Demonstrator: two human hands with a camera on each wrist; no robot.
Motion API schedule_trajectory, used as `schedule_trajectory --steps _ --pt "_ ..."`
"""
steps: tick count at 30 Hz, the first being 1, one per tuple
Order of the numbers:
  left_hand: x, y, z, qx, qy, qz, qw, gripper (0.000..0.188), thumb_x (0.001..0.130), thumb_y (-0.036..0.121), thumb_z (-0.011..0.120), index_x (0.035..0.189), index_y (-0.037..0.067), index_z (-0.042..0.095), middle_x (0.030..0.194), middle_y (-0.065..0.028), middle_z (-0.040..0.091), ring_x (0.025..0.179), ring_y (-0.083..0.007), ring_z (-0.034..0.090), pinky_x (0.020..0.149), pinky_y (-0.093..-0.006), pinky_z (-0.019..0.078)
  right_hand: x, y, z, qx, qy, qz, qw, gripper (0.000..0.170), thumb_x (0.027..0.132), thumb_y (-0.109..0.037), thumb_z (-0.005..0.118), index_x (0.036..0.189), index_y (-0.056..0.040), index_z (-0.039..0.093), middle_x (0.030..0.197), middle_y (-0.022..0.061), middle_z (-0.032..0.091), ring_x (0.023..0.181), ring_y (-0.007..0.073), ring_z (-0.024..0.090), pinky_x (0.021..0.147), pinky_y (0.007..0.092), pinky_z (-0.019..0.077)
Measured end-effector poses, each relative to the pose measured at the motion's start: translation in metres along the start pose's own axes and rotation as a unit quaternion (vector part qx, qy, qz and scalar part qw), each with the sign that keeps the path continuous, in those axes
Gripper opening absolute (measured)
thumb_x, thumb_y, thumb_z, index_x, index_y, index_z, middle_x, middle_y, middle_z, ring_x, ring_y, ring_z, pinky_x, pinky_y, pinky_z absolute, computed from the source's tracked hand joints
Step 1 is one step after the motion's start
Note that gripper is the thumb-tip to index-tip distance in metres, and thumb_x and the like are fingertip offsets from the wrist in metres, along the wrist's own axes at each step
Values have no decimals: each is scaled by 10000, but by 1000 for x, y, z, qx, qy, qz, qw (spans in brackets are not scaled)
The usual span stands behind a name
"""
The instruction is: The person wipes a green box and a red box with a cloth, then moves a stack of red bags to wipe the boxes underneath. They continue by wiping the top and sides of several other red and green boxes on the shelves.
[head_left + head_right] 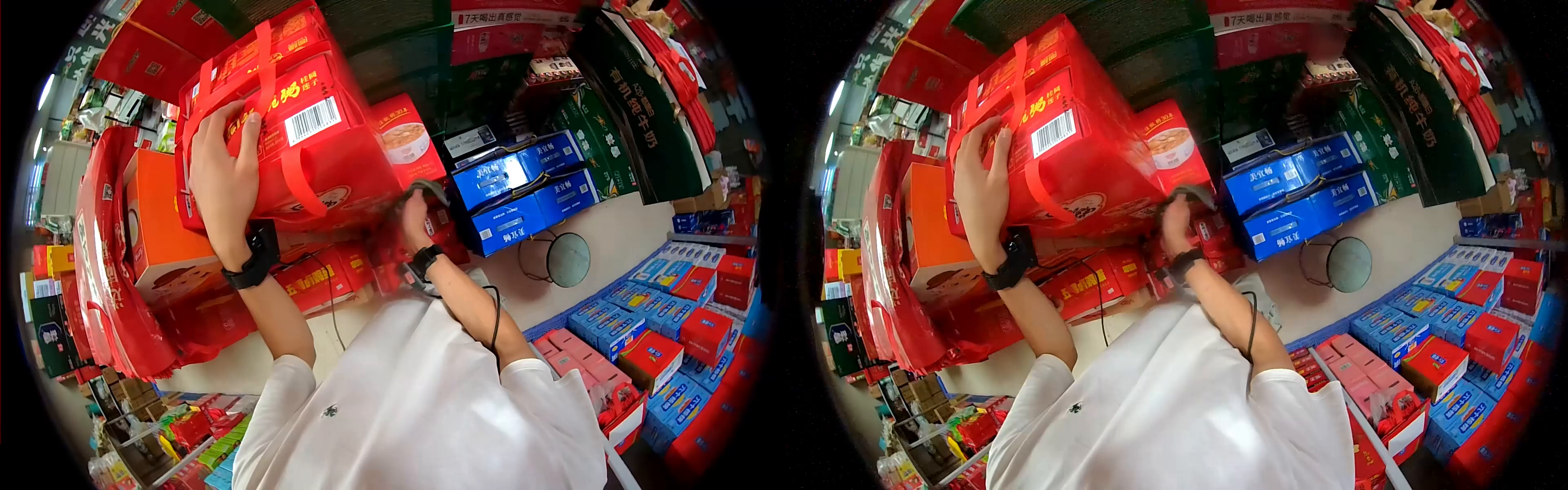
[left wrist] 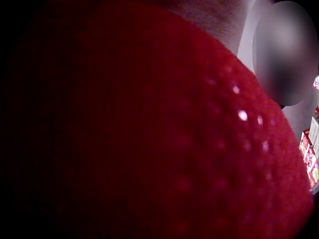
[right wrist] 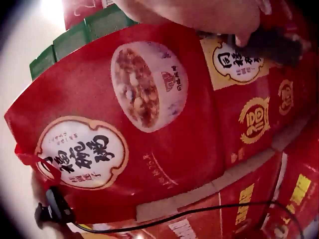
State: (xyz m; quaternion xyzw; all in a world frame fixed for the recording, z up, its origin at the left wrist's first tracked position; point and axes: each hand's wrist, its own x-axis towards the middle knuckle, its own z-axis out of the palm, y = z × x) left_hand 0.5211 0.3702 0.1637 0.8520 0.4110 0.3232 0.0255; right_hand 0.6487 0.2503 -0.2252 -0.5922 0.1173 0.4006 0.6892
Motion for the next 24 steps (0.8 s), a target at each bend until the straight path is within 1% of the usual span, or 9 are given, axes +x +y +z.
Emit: schedule_trajectory --steps 1,2,5,7,13,17,19,21,24 --pt "0 1 -1 -3 0 -1 1000 375 1070 351 687 1292 53 733 1297 -175 734 1250 -376 671 1074 -459 512 -14 -6 5 60 -48 77 994 511 1158 -463 423 1033 -44 688 1011 138 717 886 295 691 769 424 552" --pt "-2 1 -2 -4 0 -4 1000 374 1067 349 689 1291 51 733 1297 -176 734 1249 -378 671 1070 -458 515 -27 -12 14 165 -19 118 979 413 1133 -455 455 940 -135 631 857 26 605 724 152 599 624 352 493" --pt "-2 -7 0 -17 13 9 1000 373 1063 340 694 1289 46 731 1290 -175 737 1243 -385 673 1067 -455 518 -16 -18 7 89 1 87 992 388 1135 -428 460 1033 -108 654 913 65 649 790 233 657 680 408 555" --pt "-5 -8 -2 -23 24 10 999 352 1060 332 697 1246 35 731 1254 -182 745 1211 -398 679 1048 -467 524 16 -7 -12 128 -5 81 988 374 1125 -425 480 1030 -106 652 942 81 666 789 254 665 690 430 581" --pt "-2 -9 0 -30 52 18 998 313 1046 247 704 1255 14 706 1225 -214 733 1176 -422 682 1006 -489 549 34 25 -10 158 -19 61 985 340 1117 -429 481 1052 -145 656 923 57 686 760 235 661 630 409 554" --pt "-5 2 -8 -56 58 -13 997 304 1014 209 732 1252 24 696 1265 -180 729 1206 -407 665 1046 -488 529 6 39 17 172 -53 138 974 306 1111 -421 484 1078 -174 663 910 39 704 734 218 655 579 386 529" --pt "-4 1 -9 -47 63 -4 997 294 1006 200 738 1239 24 698 1264 -172 729 1216 -395 660 1054 -486 524 -6 3 14 128 -23 151 980 322 1103 -401 459 1062 -155 662 888 30 677 728 213 639 596 386 525" --pt "-6 1 -8 -42 59 1 997 293 1005 191 737 1240 20 698 1267 -167 731 1223 -387 661 1056 -482 523 24 11 -12 98 -23 78 992 309 1087 -364 493 1105 -120 683 1018 53 711 858 252 685 691 446 577" --pt "-4 3 -10 -42 55 -2 998 299 1007 184 734 1245 7 697 1260 -163 737 1215 -381 670 1043 -477 529 48 -3 -22 167 51 70 982 284 1067 -351 570 1119 -100 690 1066 64 719 897 276 694 778 479 592"
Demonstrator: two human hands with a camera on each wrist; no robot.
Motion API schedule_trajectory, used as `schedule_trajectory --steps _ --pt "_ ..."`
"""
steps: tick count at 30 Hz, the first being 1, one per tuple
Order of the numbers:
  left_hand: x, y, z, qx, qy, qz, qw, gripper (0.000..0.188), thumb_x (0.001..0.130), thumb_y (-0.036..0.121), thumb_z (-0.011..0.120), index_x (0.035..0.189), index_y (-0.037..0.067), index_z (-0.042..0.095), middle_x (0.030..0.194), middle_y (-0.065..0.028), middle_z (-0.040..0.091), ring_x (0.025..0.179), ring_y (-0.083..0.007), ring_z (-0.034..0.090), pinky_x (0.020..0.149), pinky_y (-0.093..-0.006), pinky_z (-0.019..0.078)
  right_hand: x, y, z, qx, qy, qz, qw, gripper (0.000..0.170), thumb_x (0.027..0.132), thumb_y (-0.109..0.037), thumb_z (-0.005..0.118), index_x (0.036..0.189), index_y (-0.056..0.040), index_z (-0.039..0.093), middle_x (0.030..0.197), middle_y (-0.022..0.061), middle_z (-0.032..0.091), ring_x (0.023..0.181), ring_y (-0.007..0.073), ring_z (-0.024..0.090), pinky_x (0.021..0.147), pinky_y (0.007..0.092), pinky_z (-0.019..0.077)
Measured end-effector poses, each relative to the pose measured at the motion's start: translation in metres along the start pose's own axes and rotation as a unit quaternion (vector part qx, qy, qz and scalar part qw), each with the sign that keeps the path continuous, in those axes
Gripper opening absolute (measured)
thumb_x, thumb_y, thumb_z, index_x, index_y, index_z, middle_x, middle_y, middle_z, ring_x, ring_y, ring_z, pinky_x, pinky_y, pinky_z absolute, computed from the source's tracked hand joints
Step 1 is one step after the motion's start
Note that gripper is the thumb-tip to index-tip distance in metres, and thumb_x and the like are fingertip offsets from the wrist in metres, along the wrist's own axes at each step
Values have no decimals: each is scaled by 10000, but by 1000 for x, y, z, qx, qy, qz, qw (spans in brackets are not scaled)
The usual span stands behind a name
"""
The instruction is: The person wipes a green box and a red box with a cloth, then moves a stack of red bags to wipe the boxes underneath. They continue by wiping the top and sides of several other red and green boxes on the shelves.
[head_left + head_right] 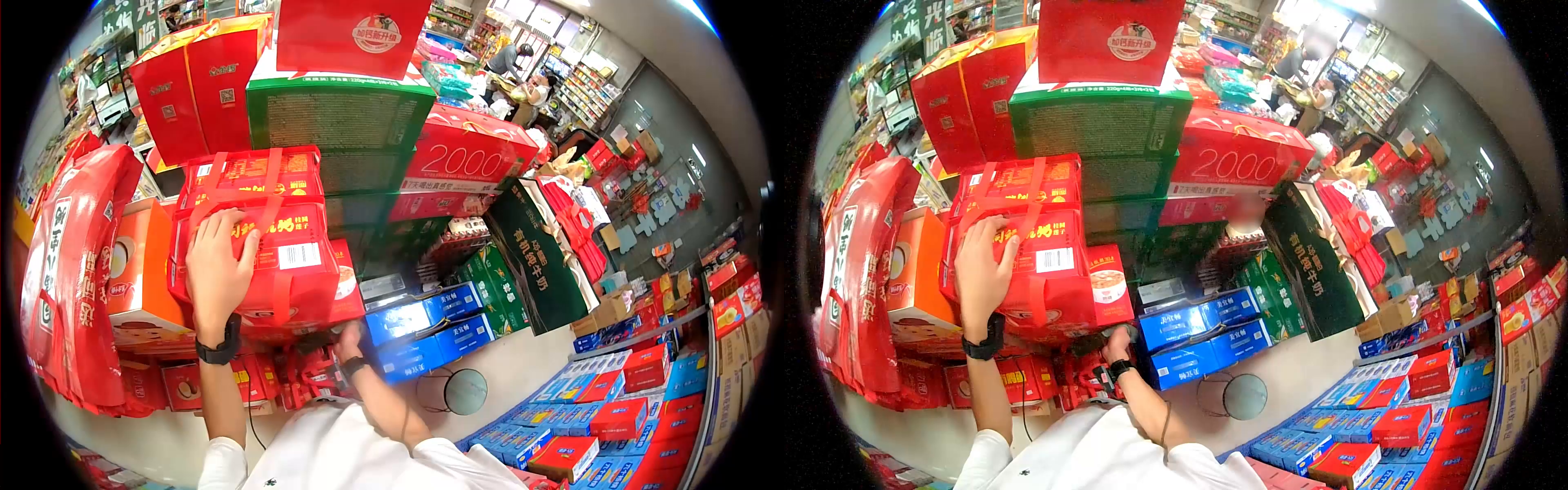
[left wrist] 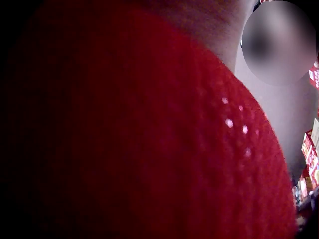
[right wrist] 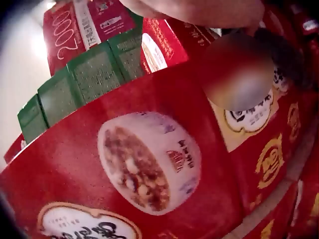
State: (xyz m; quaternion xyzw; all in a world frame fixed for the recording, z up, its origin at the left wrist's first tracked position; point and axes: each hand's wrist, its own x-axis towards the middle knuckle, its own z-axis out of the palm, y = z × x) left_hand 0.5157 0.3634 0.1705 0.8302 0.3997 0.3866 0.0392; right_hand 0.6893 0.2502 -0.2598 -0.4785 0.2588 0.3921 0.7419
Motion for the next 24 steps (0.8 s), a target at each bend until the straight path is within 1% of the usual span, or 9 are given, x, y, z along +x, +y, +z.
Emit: schedule_trajectory --steps 2,5,6,10,11,14,17,21,24 --pt "1 2 -1 -4 -2 -11 1000 301 1006 184 735 1245 6 697 1253 -165 737 1207 -382 671 1041 -477 530 -24 -16 17 -1 29 13 1000 334 1069 -357 601 1191 -62 698 1136 82 727 952 285 701 845 488 593" --pt "0 -1 -1 -13 1 -15 1000 306 1002 187 736 1245 4 697 1249 -171 736 1204 -386 672 1041 -476 529 -4 21 13 -6 -31 36 999 376 1083 -364 588 1241 -37 689 1180 93 726 1009 283 702 854 490 592" --pt "0 -3 -1 -15 3 -13 1000 309 1002 187 736 1247 4 697 1249 -172 736 1205 -387 672 1041 -476 528 -7 29 14 42 -116 50 991 371 1096 -356 567 1257 -43 685 1184 87 721 1011 280 694 844 483 590" --pt "-1 -4 -3 -24 5 -9 1000 312 999 192 740 1244 4 698 1249 -175 734 1206 -389 671 1040 -478 527 -8 6 3 -19 -70 65 995 225 1093 -258 561 1197 -103 686 1086 86 738 961 287 722 858 465 632" --pt "-1 -4 -2 -21 8 -8 1000 309 999 193 741 1240 5 698 1247 -174 734 1206 -390 671 1039 -479 528 3 -1 -3 -49 -87 42 994 341 1102 -315 523 1268 -68 690 1188 92 734 968 303 705 818 512 606" --pt "-1 -3 -2 -12 7 -11 1000 297 998 196 745 1224 9 696 1239 -170 733 1207 -392 669 1035 -480 529 1 -24 0 17 -103 11 994 330 1100 -282 519 1263 -55 695 1230 101 742 1034 328 721 888 528 607" --pt "-1 -2 -1 -15 18 -12 1000 307 992 232 756 1196 9 699 1203 -165 736 1177 -374 678 1038 -478 528 2 -6 14 17 -21 -10 1000 317 1098 -278 538 1268 -56 690 1235 92 738 1033 320 715 901 513 603" --pt "-2 -6 -1 -18 20 -4 1000 309 996 237 754 1197 8 701 1205 -162 737 1181 -371 679 1040 -476 528 -12 5 10 4 -120 36 992 203 1057 -200 587 1197 -85 679 1105 109 713 939 306 705 832 476 615" --pt "-2 -8 0 -17 25 6 1000 309 999 239 753 1197 7 702 1205 -161 737 1181 -369 680 1042 -476 528 8 -13 -11 -17 -99 90 991 298 1051 -228 626 1284 -51 682 1203 104 727 996 329 711 858 515 614"
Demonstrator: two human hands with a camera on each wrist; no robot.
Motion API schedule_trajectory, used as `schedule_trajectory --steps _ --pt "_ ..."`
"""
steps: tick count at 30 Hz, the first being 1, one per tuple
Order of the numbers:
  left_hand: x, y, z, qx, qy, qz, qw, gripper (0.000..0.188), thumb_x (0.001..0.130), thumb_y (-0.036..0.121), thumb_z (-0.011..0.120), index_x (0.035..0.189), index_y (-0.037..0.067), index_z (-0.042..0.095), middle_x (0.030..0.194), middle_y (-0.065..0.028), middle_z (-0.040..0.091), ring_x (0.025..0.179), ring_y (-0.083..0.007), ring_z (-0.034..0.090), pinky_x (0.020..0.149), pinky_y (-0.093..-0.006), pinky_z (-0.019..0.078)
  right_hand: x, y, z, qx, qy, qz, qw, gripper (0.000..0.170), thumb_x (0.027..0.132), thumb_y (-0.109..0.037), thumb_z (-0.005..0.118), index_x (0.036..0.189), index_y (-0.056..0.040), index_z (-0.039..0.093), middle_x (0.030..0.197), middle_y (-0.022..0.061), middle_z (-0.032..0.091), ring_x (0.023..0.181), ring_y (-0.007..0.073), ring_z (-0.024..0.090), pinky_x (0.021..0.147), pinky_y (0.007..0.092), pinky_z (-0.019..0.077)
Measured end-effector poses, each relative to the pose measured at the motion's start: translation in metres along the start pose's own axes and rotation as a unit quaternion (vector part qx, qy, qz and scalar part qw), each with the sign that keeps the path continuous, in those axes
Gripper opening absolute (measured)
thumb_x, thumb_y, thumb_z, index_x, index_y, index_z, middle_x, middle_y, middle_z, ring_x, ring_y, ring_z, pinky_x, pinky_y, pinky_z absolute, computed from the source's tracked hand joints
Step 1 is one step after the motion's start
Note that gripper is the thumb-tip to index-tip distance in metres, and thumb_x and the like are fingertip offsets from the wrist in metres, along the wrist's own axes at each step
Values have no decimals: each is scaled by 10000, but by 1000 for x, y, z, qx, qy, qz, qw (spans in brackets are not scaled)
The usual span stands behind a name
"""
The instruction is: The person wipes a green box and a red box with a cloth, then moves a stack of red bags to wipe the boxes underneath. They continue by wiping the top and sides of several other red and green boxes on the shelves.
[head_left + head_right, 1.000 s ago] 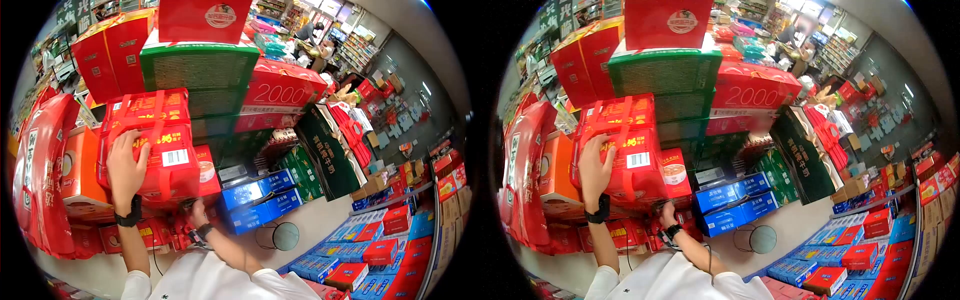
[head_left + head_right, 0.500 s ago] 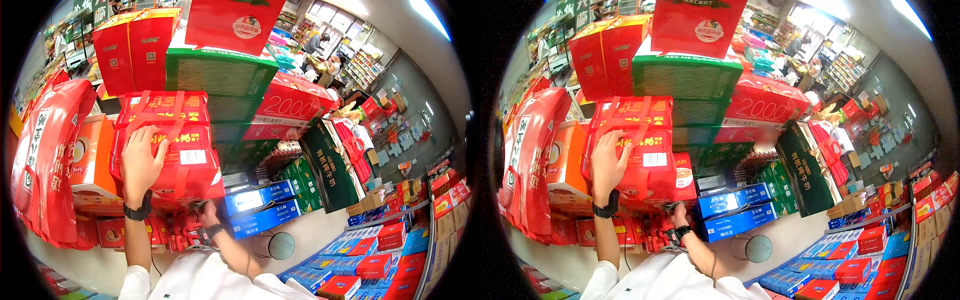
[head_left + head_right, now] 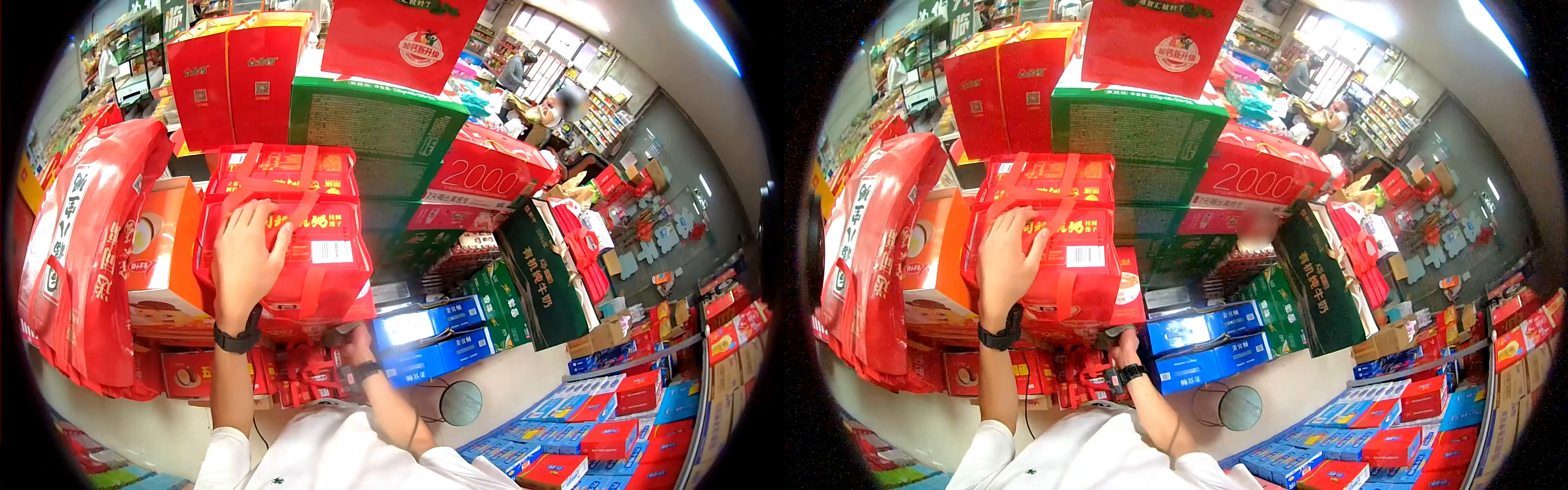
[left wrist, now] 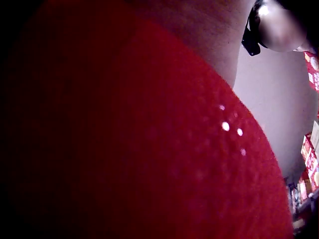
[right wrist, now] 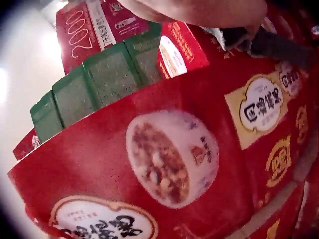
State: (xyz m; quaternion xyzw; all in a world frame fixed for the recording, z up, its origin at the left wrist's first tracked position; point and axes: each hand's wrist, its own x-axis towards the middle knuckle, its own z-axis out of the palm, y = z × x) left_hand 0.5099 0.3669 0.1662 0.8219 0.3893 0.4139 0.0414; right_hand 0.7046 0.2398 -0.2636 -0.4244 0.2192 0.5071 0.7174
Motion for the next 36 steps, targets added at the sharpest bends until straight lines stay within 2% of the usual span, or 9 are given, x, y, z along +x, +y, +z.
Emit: schedule_trajectory --steps 4,8,15,21,22,25,26,29,36 --pt "-1 1 0 8 4 -1 1000 312 998 240 755 1196 4 703 1202 -164 736 1175 -370 681 1041 -474 530 13 -13 -5 61 -73 -48 994 325 1073 -257 619 1289 -23 684 1212 99 740 1032 314 728 897 514 613" --pt "0 2 -1 -2 0 -10 1000 312 999 244 755 1192 4 704 1194 -163 737 1171 -368 683 1042 -471 532 -56 -1 49 -40 107 -103 988 311 1079 -319 631 1221 -51 703 1173 56 739 972 267 712 819 467 593" --pt "0 -1 1 3 8 -1 1000 304 997 244 755 1181 7 704 1188 -166 740 1163 -370 686 1024 -473 540 54 -4 -39 33 -34 -48 998 252 1043 -223 577 1176 -59 715 1101 98 756 900 312 728 783 473 615" --pt "1 4 -1 -4 -3 -20 1000 309 992 223 755 1214 14 703 1206 -179 740 1175 -392 682 1014 -480 539 -14 -4 9 -17 -34 -100 994 214 1084 -220 548 1193 -144 716 1117 52 744 994 218 707 851 392 610" --pt "1 2 0 2 1 -17 1000 308 993 225 754 1211 14 704 1202 -179 740 1169 -393 683 1010 -480 540 -46 -6 32 -28 8 -77 997 159 1056 -153 537 1056 -151 696 969 22 688 856 189 659 766 380 586" --pt "0 1 -1 5 -1 -14 1000 307 997 228 750 1210 12 707 1197 -180 742 1161 -398 687 1007 -481 544 -38 -5 9 -121 -13 -66 990 87 1016 -168 575 981 -142 651 894 15 629 786 176 617 695 371 547" --pt "0 1 -1 5 -5 -15 1000 308 998 228 750 1213 11 707 1200 -180 742 1163 -397 687 1009 -480 544 -31 -14 4 10 -83 -24 996 65 999 -119 607 999 -80 660 864 98 687 689 267 647 598 393 541" --pt "0 2 -1 9 -6 -15 1000 313 1000 236 749 1217 13 712 1230 -174 744 1188 -389 686 1039 -481 533 -17 -21 4 10 -22 -55 998 90 991 -89 579 1009 -75 666 862 98 687 680 269 645 566 380 528" --pt "1 0 -2 6 -19 -19 1000 330 1001 251 752 1223 10 717 1285 -178 742 1234 -391 677 1083 -482 517 -22 -4 -33 -37 -82 -66 994 87 1044 -117 602 1059 -104 687 854 -11 657 657 173 588 553 323 478"
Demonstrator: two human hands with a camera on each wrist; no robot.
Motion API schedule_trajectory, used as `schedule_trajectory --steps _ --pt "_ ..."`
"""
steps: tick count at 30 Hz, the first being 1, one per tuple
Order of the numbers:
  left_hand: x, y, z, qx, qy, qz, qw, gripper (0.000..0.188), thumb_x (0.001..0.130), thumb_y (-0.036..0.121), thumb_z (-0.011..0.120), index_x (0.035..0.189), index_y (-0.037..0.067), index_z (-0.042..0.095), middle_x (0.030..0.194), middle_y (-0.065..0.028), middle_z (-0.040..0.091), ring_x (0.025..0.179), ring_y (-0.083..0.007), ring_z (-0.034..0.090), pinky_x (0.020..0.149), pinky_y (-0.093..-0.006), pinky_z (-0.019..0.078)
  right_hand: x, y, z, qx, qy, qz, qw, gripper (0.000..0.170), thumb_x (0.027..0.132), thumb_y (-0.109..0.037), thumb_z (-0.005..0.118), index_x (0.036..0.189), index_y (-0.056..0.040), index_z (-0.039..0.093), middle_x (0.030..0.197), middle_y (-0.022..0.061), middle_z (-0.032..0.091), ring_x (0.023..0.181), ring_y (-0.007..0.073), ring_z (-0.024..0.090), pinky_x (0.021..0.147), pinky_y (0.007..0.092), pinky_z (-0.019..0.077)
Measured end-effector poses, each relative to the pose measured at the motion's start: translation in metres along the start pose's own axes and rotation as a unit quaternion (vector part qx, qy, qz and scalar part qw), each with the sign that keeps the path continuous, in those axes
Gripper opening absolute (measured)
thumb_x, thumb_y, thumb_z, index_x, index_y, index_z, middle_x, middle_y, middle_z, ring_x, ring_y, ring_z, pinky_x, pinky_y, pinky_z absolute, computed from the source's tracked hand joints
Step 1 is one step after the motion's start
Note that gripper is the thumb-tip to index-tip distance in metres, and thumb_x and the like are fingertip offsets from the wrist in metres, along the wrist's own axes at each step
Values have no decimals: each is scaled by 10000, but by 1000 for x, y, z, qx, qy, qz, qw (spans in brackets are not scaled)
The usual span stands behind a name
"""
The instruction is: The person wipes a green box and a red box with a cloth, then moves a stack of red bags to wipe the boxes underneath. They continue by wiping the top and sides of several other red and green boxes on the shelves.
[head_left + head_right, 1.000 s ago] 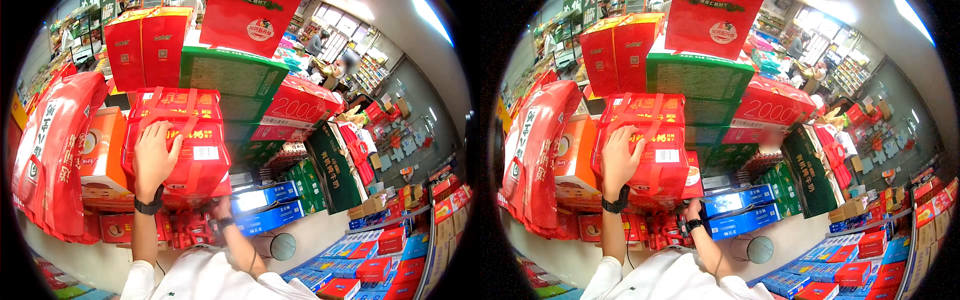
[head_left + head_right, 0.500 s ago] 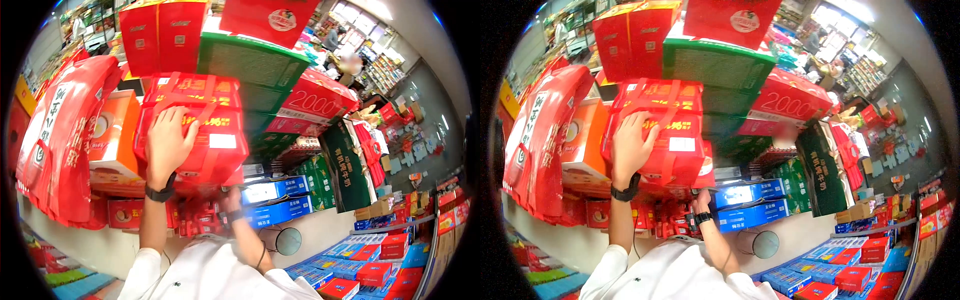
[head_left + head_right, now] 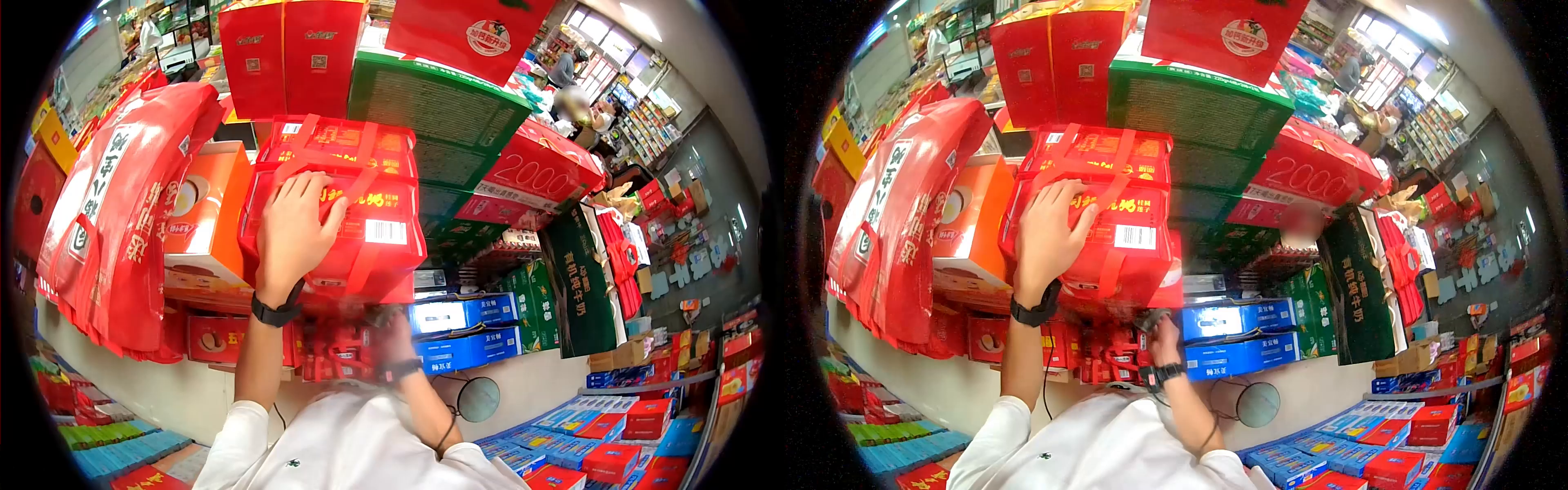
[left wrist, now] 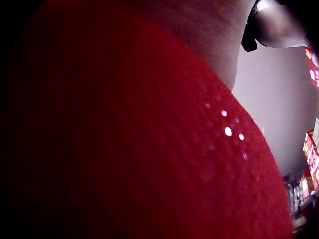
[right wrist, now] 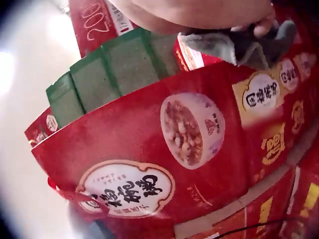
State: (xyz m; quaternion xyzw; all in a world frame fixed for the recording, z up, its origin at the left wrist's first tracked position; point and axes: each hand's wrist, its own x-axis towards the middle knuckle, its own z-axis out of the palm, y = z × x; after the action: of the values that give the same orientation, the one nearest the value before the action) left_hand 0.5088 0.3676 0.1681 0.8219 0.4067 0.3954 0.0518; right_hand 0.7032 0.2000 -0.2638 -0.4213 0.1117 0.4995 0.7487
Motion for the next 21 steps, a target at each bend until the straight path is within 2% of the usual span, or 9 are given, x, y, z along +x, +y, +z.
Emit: schedule_trajectory --steps 2,4,5,7,11,16,19,20,21 --pt "0 0 0 0 1 1 1000 328 1002 244 751 1224 6 717 1292 -180 740 1238 -394 675 1080 -484 518 -14 -19 -8 -240 -52 -165 955 105 1049 -131 628 1078 -98 723 910 -26 676 750 142 599 648 325 484" --pt "0 2 0 -4 0 5 1000 322 1004 233 749 1225 2 716 1299 -182 739 1241 -396 672 1074 -485 521 -69 -74 36 -215 47 -140 966 125 1040 -111 626 1051 -86 747 956 -18 697 855 105 603 764 295 471" --pt "-1 2 0 -4 -4 4 1000 318 1005 226 747 1227 1 715 1302 -182 739 1244 -397 672 1073 -485 522 -65 -82 28 -174 45 -168 969 157 1067 -114 609 1084 -60 755 1022 7 732 899 113 627 800 297 489" --pt "1 3 0 -4 -8 6 1000 311 1007 214 743 1229 -2 715 1307 -183 738 1250 -399 670 1071 -484 524 -94 -113 47 -223 51 -236 945 215 1119 -164 587 1163 -30 749 1089 30 758 950 122 664 835 305 527" --pt "0 1 2 7 -4 15 1000 285 1011 199 735 1224 10 733 1323 -186 737 1277 -392 668 1079 -475 528 -116 -136 46 -161 -53 -238 956 345 1178 -305 537 1285 -24 707 1147 42 757 983 153 710 860 313 576" --pt "-3 14 -6 -22 49 58 997 266 976 118 755 1214 0 733 1289 -182 741 1223 -391 681 1063 -472 537 -145 -143 57 -43 -101 -139 984 518 1192 -484 421 1351 -54 661 1207 65 729 1053 199 703 907 360 583" --pt "-29 48 -28 -76 88 75 990 235 959 9 721 1192 -17 723 1225 -192 733 1168 -397 691 1020 -465 551 -148 -151 42 -71 -205 -144 965 478 1180 -471 480 1393 -69 623 1339 95 706 1232 242 677 1101 433 538" --pt "-42 69 -36 -112 89 69 987 207 962 -8 701 1167 -28 722 1187 -201 736 1097 -394 712 963 -456 571 -147 -152 38 -78 -203 -142 966 504 1179 -475 459 1431 -62 598 1325 102 708 1235 251 680 1075 423 556" --pt "-57 94 -43 -158 76 53 983 195 948 -40 671 1134 -33 729 1132 -208 744 1008 -388 730 902 -458 588 -154 -157 40 -121 -211 -190 951 492 1177 -456 465 1439 -59 591 1325 105 704 1232 251 681 1069 420 561"
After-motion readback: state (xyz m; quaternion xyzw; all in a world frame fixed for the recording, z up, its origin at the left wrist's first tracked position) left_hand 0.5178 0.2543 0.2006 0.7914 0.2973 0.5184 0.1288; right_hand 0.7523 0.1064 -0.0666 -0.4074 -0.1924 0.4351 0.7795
